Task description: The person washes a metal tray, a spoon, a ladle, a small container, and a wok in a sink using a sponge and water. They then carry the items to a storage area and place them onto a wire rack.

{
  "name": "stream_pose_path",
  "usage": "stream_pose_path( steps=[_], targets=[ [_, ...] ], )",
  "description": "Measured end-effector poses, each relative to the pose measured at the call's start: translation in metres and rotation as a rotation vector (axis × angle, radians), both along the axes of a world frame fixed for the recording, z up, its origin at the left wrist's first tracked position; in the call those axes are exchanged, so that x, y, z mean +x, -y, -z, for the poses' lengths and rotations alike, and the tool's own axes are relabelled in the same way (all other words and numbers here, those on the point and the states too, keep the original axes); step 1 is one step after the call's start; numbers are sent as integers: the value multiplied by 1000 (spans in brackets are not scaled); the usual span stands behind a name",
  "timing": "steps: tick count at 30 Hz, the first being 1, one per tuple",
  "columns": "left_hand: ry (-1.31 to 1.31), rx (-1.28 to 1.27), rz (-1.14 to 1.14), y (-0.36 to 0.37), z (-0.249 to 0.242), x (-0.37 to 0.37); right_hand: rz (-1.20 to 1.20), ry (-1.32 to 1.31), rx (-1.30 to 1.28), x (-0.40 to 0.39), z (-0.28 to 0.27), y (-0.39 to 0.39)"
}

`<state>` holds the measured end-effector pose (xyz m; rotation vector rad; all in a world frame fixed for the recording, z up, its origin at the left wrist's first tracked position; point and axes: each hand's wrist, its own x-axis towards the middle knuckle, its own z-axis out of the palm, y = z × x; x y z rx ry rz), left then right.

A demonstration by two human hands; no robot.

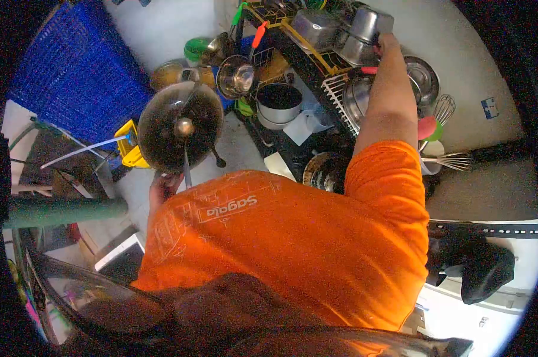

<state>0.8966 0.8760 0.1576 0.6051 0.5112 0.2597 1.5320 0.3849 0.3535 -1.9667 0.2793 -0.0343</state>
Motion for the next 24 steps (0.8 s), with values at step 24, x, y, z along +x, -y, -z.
stream_pose_path(
  steps=[24],
  targets=[
    [-2, 49, -40, -2, 10, -19, 85, -36, 504, 6, -51, 21]
  ],
)
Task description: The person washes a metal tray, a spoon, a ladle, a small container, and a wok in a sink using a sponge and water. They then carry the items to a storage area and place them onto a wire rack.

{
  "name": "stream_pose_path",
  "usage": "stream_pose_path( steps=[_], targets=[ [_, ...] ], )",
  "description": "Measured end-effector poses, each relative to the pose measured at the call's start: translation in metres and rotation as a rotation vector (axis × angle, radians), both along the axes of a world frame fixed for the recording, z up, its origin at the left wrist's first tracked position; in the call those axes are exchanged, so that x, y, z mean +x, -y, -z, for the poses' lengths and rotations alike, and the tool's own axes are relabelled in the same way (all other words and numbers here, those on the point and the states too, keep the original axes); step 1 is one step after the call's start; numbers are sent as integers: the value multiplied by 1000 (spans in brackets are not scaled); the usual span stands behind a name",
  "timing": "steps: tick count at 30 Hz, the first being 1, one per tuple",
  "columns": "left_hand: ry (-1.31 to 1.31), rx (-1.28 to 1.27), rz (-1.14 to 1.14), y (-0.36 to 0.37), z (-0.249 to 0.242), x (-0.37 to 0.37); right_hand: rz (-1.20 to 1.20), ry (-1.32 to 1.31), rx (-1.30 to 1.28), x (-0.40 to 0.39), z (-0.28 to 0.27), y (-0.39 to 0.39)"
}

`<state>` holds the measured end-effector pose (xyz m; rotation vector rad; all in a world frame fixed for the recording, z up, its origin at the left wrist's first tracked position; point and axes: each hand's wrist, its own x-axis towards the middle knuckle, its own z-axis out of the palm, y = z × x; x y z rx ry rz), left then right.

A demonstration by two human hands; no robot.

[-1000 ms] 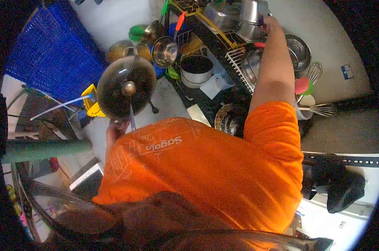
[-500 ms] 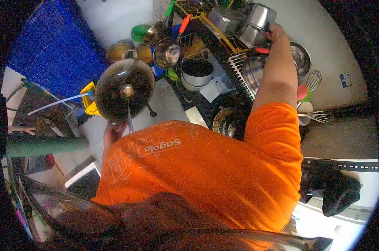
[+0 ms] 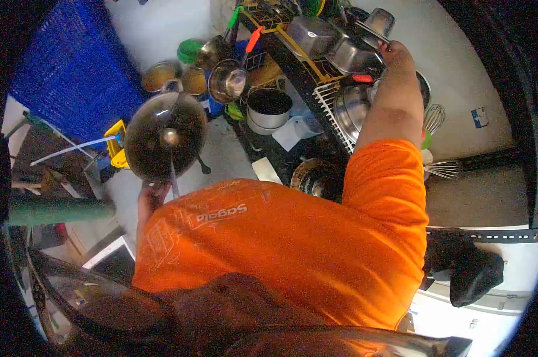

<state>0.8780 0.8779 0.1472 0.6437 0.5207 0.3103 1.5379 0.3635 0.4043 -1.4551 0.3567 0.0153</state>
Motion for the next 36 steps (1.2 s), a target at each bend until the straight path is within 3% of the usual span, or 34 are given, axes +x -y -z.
stream_pose_path(
  steps=[8, 12, 23, 27, 29, 30, 31, 32, 33, 34, 35, 36],
  targets=[
    [-36, -77, -11, 3, -3, -3, 199, 50, 217, 39, 37, -15],
    [-63, -48, 9, 3, -6, -3, 213, 54, 146, 27, 58, -23],
    [11, -57, 28, -5, 15, -6, -58, -118, -798, -37, 105, -39],
    [-16, -76, 3, -5, 7, 1, -219, -101, -1110, -14, 116, -21],
    [-30, -18, 12, -1, -3, 8, -321, 53, -878, -32, 135, -12],
    [-35, -30, 16, 3, -18, 14, -385, -15, -760, -37, 127, -18],
    [37, 43, 84, -8, 6, 17, -442, -92, -644, -43, 118, -25],
    [12, -36, 80, -3, -13, 19, -489, -175, -537, -51, 109, -34],
    [-27, 187, 155, -5, -11, 20, -321, -213, -947, -122, 63, -87],
    [-70, 413, 216, -7, -9, 21, -371, -194, -1319, -134, 41, -96],
    [-41, 205, 186, -5, -13, 27, -468, -2, -1783, -132, 24, -97],
    [-6, -6, 165, -5, -18, 34, -482, 281, -1947, -150, 9, -110]
  ],
)
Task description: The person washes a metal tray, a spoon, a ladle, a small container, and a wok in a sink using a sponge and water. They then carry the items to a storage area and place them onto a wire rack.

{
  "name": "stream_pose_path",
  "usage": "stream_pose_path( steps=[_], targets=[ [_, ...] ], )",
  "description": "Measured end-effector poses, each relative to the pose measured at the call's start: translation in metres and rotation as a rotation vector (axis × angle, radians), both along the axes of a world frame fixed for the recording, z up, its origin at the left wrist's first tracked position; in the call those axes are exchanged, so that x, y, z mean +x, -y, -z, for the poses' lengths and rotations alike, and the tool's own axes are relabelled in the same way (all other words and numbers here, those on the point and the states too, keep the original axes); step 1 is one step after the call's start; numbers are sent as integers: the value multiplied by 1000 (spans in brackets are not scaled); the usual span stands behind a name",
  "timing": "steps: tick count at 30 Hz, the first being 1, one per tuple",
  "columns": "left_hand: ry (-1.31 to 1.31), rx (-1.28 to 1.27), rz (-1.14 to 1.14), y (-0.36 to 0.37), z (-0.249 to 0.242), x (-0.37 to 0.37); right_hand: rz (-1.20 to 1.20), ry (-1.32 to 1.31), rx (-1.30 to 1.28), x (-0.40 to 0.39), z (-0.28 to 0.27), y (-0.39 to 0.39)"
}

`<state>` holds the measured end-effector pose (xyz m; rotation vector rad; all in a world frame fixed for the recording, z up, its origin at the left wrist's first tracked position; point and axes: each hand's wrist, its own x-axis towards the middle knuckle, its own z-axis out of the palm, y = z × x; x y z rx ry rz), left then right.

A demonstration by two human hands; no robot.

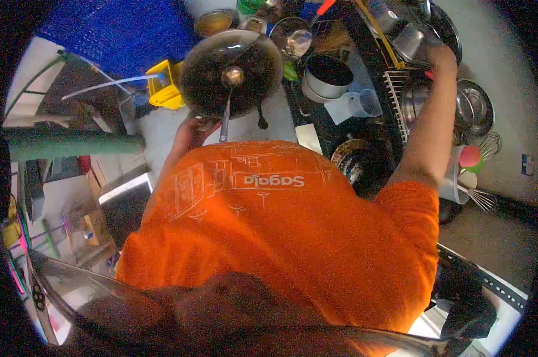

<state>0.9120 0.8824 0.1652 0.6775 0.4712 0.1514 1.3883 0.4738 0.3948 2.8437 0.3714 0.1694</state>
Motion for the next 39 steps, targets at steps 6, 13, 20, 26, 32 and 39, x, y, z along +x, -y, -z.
stream_pose_path(
  steps=[6, 13, 20, 26, 32, 39],
  targets=[
    [119, 21, 148, 15, -23, 25, -647, -601, 535, -259, 79, -178],
    [117, -17, 222, 42, -23, 53, -464, -549, 290, -278, 136, -183],
    [-12, -56, 285, 55, -24, 58, -438, -410, 1224, -292, 47, -37],
    [18, -115, 406, 52, -19, 63, 88, 1162, 832, -299, -40, 109],
    [61, 478, 604, 53, -38, 63, 425, 1093, 441, -268, 9, 180],
    [-27, -32, 475, 55, -44, 63, -491, 106, 871, -290, 73, -72]
  ],
)
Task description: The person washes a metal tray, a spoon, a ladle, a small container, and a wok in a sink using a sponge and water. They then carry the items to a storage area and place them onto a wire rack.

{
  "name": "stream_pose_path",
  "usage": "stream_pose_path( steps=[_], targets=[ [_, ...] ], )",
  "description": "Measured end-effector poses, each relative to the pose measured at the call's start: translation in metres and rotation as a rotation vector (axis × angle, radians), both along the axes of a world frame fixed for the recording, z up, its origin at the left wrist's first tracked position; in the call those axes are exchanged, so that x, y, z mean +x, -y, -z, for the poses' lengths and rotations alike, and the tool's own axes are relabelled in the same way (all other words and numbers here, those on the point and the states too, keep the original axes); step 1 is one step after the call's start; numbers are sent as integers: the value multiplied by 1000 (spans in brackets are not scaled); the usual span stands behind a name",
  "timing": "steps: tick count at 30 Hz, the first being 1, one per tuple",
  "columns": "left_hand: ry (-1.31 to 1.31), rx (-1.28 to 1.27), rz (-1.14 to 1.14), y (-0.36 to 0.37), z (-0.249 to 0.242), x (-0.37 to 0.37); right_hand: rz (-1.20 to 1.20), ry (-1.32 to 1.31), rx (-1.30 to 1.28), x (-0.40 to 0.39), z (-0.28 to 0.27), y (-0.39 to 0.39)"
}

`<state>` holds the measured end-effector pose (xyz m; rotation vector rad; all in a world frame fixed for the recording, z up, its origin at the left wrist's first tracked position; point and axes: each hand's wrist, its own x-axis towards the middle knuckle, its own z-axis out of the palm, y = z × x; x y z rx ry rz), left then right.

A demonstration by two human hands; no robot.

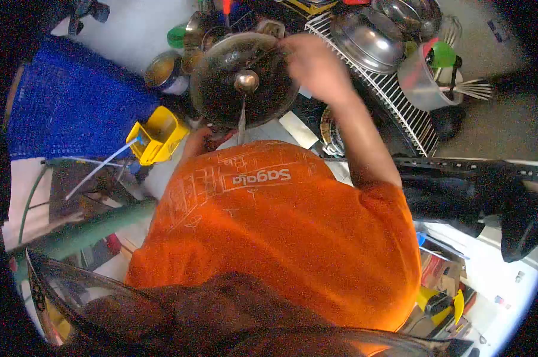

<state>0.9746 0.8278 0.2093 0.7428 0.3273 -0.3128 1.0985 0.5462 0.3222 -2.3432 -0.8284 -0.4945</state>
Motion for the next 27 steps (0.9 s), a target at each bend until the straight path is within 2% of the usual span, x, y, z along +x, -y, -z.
stream_pose_path(
  steps=[1, 2, 3, 5, 7, 9, 11, 13, 14, 15, 16, 18, 19, 21, 23, 24, 26, 27],
  targets=[
    [-15, 1, -5, -3, 2, -1, -244, 130, -197, 22, 25, -25],
    [-25, -5, -1, -7, 9, -2, -217, 122, -336, 32, 56, -45],
    [-31, -17, 18, -7, 13, 0, -118, 101, -360, 44, 87, -63],
    [-61, -60, -60, -2, 11, -1, -123, -8, -709, 51, 84, -77],
    [24, -28, 13, -5, 22, 0, -79, 20, -800, 69, 108, -74],
    [288, 505, 145, -40, 104, 4, 16, -9, -608, 66, 94, -55],
    [255, 494, 143, -38, 108, 7, 114, -2, -427, 52, 64, -43],
    [-78, -61, 30, -13, 34, -2, 227, 38, -265, 28, 15, -4],
    [-79, -35, 17, -7, 21, -3, 195, 312, -152, 34, 12, 23],
    [-82, -10, 5, -4, 12, -5, 355, 290, -96, 21, -13, 44],
    [-85, 16, -7, -3, 9, -6, 471, 485, 99, 14, -32, 67],
    [-156, -48, 20, -14, 32, -3, 665, 505, 192, -5, -74, 114],
    [-190, -80, 37, -19, 45, -1, 816, 424, 284, 7, -75, 153],
    [-120, 29, -6, -5, 16, -5, 883, 528, 328, 15, -82, 210],
    [-98, 48, -26, -3, 14, -7, 997, 336, 325, 15, -82, 237],
    [-112, 13, -24, -8, 28, -4, 946, 261, 293, 19, -73, 253],
    [-124, -10, -33, -7, 26, -3, 966, 207, 382, 21, -68, 264],
    [-124, 1, -45, -1, 9, -7, 974, 181, 426, 23, -68, 269]
  ],
)
